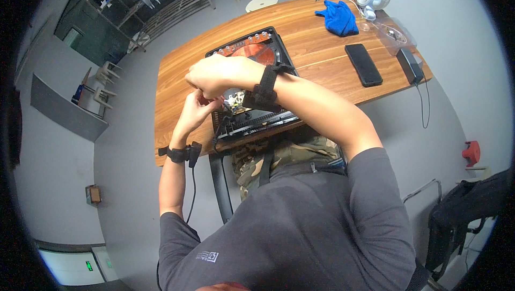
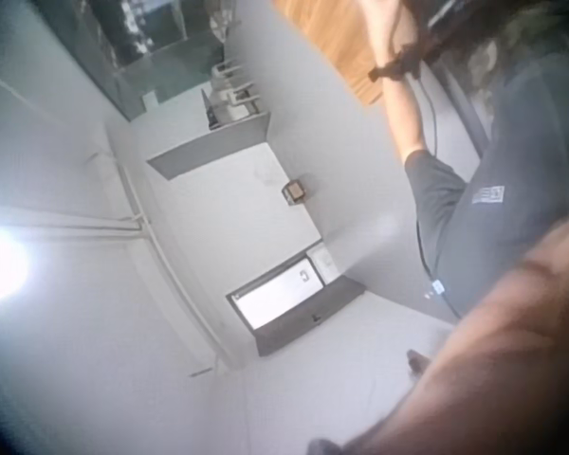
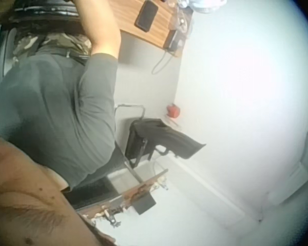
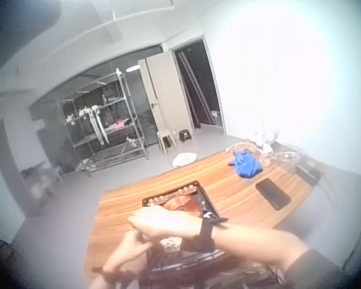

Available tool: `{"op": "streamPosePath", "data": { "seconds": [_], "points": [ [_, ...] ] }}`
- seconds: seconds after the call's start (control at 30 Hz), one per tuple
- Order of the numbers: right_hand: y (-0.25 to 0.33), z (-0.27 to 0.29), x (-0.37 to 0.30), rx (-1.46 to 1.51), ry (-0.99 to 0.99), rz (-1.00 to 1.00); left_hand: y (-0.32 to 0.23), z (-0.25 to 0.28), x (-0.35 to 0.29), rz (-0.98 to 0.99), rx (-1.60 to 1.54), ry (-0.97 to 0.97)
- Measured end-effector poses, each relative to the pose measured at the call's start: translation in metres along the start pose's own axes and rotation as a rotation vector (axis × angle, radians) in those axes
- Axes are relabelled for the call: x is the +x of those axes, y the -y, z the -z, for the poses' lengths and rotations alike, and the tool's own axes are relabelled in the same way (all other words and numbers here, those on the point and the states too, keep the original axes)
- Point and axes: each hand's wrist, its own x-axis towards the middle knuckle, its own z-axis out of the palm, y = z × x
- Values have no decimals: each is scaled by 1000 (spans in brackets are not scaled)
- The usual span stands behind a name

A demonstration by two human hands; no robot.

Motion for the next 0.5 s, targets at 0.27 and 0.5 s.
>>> {"op": "streamPosePath", "data": {
  "seconds": [0.27,0.5],
  "points": [
    [7,3,-2,-42,-27,-118,-17,-3,1,27,366,-29],
    [5,3,-11,114,-38,-165,8,-4,-1,24,50,56]
  ]
}}
